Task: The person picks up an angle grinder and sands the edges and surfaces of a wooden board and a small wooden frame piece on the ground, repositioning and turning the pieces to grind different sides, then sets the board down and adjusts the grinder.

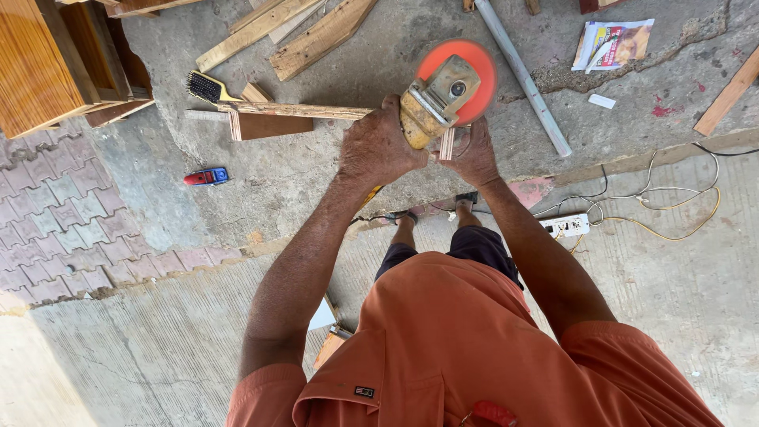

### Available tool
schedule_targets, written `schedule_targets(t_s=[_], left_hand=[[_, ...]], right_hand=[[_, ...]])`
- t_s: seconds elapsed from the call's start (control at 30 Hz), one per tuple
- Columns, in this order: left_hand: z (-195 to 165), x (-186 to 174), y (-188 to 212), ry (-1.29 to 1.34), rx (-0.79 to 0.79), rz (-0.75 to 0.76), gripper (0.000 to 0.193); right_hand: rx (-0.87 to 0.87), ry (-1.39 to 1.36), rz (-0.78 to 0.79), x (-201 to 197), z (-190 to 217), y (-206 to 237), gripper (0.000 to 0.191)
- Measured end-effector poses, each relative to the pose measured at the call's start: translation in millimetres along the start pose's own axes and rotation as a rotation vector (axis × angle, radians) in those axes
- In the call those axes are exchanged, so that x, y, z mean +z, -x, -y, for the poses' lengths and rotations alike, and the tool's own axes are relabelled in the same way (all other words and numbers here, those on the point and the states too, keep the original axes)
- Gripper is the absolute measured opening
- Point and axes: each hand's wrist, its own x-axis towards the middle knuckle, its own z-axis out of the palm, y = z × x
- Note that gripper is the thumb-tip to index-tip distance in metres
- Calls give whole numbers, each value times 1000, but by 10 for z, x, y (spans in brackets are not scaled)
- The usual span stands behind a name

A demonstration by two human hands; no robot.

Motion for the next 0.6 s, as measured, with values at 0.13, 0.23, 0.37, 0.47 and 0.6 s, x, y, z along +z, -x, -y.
schedule_targets(t_s=[0.13,0.23,0.37,0.47,0.6], left_hand=[[-11,18,-18,-7,11,17,91],[-13,21,-30,-8,-5,24,90],[37,-5,-32,-17,-18,17,90],[98,-10,-6,-23,-43,24,90],[197,-13,40,-22,-52,-17,86]], right_hand=[[-25,51,12,15,-35,8,108],[-17,23,-4,7,-27,7,112],[-50,-31,-48,0,-17,4,116],[-64,-16,-31,-1,-10,3,114],[-71,-36,-44,10,-19,8,115]])
